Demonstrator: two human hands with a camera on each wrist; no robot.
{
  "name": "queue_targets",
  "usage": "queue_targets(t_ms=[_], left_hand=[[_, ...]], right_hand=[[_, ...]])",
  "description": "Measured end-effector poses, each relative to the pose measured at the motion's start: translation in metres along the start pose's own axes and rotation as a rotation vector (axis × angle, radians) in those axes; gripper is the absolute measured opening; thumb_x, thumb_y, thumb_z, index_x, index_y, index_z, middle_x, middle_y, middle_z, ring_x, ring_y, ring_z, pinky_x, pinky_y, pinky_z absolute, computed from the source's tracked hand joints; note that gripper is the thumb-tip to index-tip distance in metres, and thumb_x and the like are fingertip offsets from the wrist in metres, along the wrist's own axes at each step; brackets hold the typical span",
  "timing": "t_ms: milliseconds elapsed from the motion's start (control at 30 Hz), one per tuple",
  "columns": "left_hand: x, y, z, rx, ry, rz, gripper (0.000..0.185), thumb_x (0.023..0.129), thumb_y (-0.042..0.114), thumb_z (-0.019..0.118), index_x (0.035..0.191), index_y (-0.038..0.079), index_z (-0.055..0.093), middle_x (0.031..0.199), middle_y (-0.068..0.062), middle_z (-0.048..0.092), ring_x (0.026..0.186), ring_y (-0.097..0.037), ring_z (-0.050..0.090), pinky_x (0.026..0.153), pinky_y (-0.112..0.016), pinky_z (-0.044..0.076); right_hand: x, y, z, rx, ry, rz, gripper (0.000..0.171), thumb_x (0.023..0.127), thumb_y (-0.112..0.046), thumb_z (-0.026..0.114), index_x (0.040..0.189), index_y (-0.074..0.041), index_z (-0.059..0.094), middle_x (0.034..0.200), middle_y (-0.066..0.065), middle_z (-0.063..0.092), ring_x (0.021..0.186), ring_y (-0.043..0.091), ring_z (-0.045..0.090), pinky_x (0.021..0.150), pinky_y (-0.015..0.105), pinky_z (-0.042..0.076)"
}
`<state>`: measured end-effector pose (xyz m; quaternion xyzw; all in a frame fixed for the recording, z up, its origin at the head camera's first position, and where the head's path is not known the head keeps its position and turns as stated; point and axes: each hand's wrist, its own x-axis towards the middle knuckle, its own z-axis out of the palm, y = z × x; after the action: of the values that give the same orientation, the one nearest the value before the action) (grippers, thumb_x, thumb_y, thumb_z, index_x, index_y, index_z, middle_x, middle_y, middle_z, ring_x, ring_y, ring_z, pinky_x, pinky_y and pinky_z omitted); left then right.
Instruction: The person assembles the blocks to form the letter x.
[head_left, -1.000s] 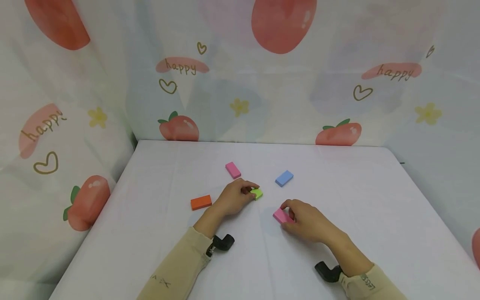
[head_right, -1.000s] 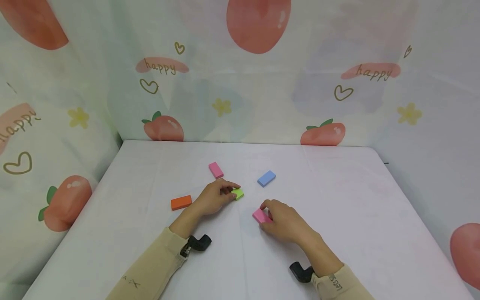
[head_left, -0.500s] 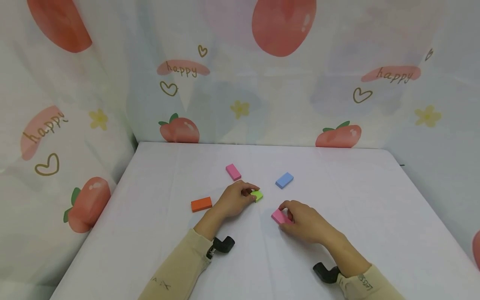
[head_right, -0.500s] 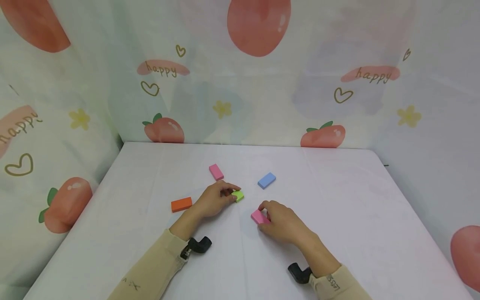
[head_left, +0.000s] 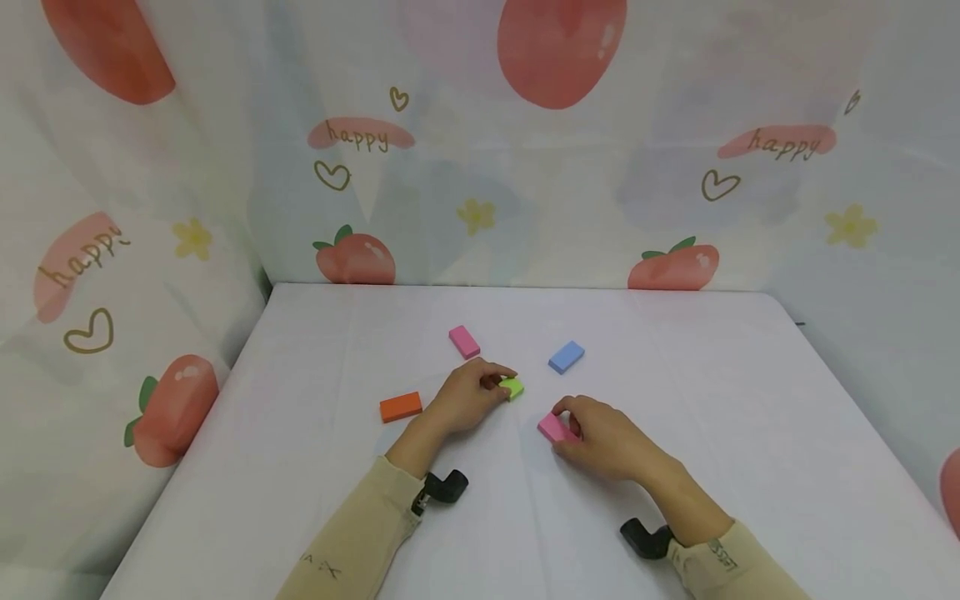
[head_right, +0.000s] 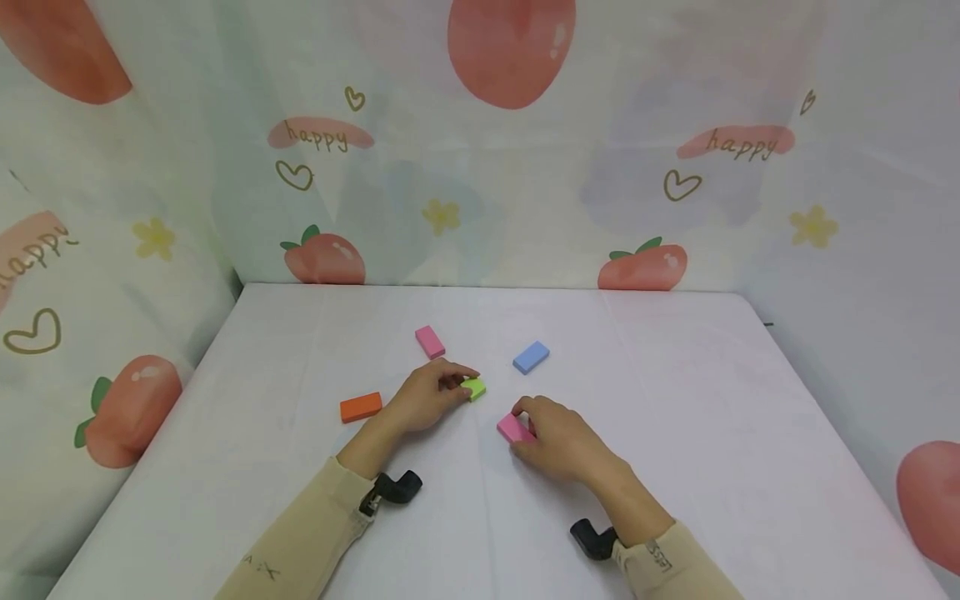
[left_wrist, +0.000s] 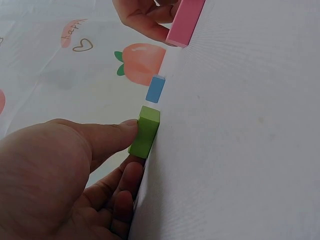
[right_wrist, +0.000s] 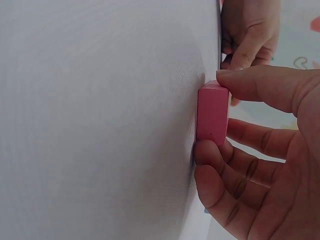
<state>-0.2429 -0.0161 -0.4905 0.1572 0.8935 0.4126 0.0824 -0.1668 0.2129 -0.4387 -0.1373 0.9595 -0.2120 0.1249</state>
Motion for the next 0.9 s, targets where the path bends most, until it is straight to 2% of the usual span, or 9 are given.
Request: queue_targets(t_ms=[600,900], left_hand=[[0.002,0.0,-0.002,0.006,-0.007,0.027,0.026,0.091,0.031,0.067,0.117,0.035,0.067,0.096,0.012,0.058,0.092,-0.008,0.054,0.081,-0.026,0.047],[0.0,0.002,-0.002,-0.001,-0.007,0.007,0.026,0.091,0.031,0.068,0.116,0.036,0.068,0.095,0.012,0.058,0.091,-0.009,0.054,0.08,-0.026,0.046]], right_hand=[[0.007,-0.006,0.0,0.006,-0.01,0.013,0.043,0.084,-0.03,0.075,0.121,-0.016,0.059,0.081,-0.002,0.051,0.074,0.013,0.048,0.063,0.027,0.039],[0.011,-0.008,0.0,0.026,-0.014,0.025,0.042,0.084,-0.028,0.075,0.121,-0.016,0.06,0.082,-0.001,0.052,0.074,0.013,0.048,0.064,0.028,0.04]])
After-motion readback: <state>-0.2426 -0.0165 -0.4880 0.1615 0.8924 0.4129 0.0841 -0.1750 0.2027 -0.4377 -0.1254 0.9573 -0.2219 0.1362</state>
